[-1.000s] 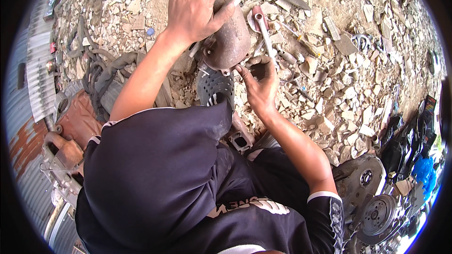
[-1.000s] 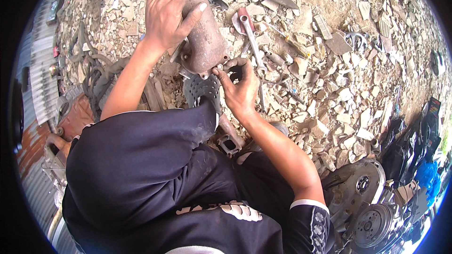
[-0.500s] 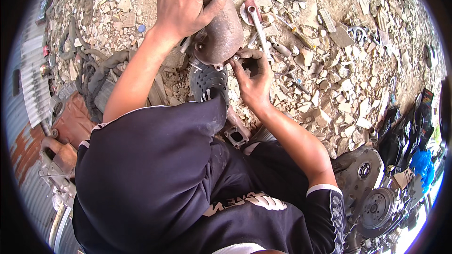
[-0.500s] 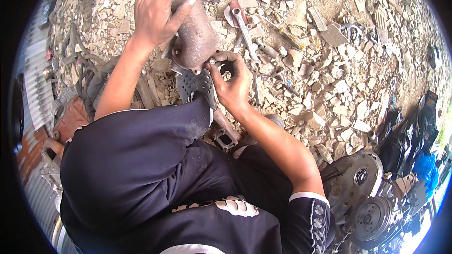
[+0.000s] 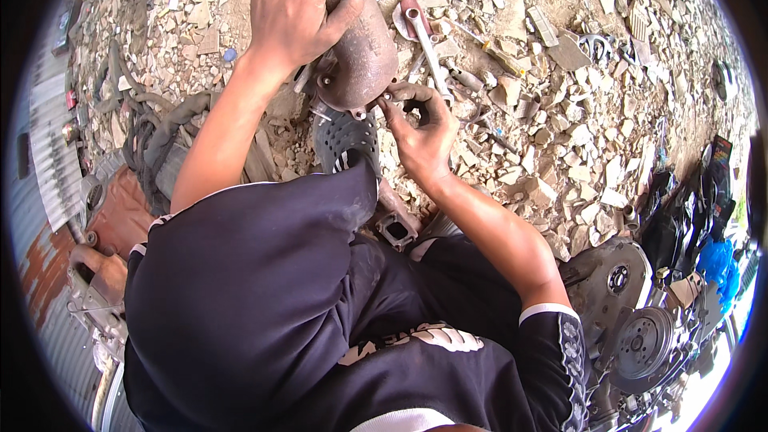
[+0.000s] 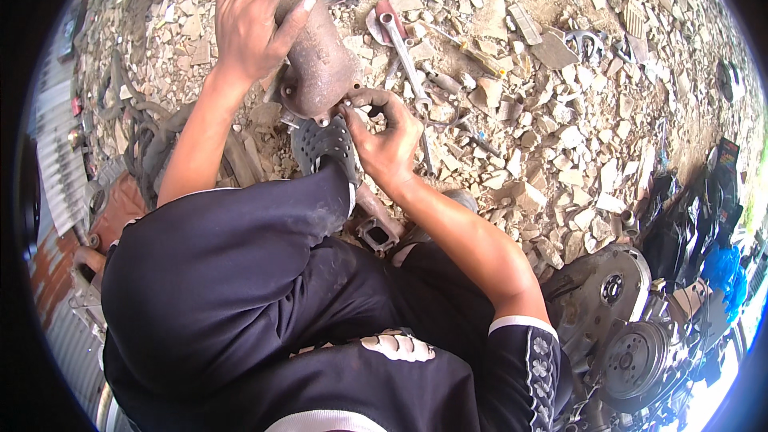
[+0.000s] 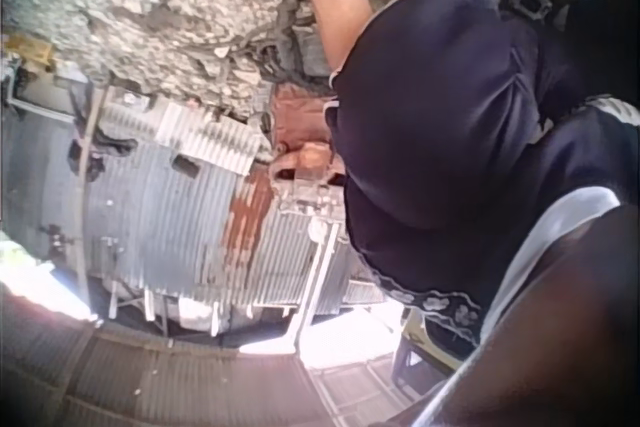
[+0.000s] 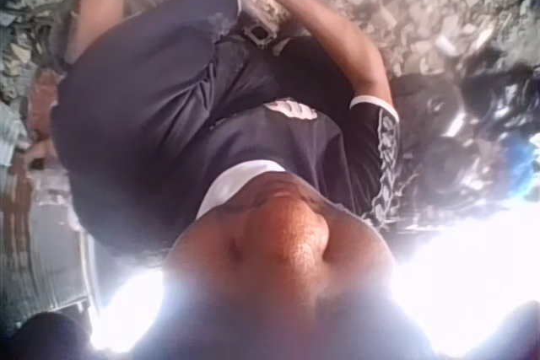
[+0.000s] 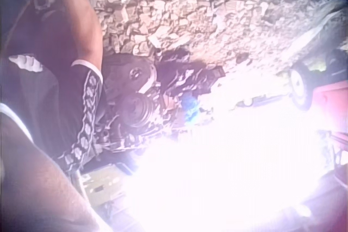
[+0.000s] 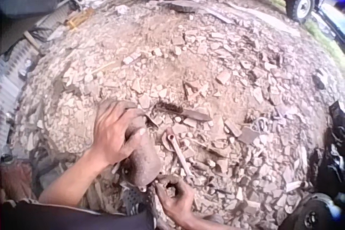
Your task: The person is sitting on the ground and working on a metal part, possibly a pipe or exhaust component. They use a wrench to tighten or loosen bolts on the part, handling it with both hands and adjusting its position repeatedly.
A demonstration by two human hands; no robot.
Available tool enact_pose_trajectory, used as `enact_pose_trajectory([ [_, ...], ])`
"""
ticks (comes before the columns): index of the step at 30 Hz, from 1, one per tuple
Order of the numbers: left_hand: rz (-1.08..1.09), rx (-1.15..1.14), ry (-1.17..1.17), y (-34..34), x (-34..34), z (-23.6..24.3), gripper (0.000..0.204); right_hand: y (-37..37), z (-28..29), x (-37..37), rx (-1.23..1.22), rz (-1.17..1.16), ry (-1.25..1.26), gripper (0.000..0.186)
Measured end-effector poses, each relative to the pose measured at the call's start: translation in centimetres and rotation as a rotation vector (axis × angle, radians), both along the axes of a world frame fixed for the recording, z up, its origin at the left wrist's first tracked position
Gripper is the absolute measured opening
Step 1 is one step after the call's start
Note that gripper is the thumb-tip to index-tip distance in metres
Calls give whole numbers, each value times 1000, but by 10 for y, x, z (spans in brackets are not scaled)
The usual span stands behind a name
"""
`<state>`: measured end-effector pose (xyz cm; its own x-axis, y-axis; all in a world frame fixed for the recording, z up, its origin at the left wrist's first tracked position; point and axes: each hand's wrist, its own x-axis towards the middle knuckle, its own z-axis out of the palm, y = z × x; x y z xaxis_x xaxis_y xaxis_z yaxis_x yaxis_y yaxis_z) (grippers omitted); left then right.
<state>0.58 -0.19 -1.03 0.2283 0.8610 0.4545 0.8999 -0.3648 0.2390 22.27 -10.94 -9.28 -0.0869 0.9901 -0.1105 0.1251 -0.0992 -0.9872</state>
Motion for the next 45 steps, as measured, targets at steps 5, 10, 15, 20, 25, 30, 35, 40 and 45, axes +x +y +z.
enact_pose_trajectory([
  [5,-16,10,150,-1,-2,-4,41,-6,-8,-4,59,-70,101,26],
  [10,-5,4,147,-2,-5,-6,42,-1,-13,6,99,56,-146,28],
  [15,4,7,158,-2,-4,-5,42,-2,-12,7,133,65,-67,23],
  [20,-11,-1,141,-2,-4,-6,41,0,-5,7,136,89,-43,22],
  [25,0,2,155,-2,-6,-6,42,3,-11,9,187,130,-66,24],
  [30,-12,-27,141,-2,-3,-4,40,0,-20,18,13,-45,255,17],
  [35,-73,37,-27,-6,-2,1,39,15,-75,100,126,-96,-145,19],
  [40,21,86,-301,-62,-2,-34,57,7,-90,190,185,153,-645,18],
  [45,207,-15,-848,-84,2,-46,68,-4,-93,171,230,104,-652,15],
])
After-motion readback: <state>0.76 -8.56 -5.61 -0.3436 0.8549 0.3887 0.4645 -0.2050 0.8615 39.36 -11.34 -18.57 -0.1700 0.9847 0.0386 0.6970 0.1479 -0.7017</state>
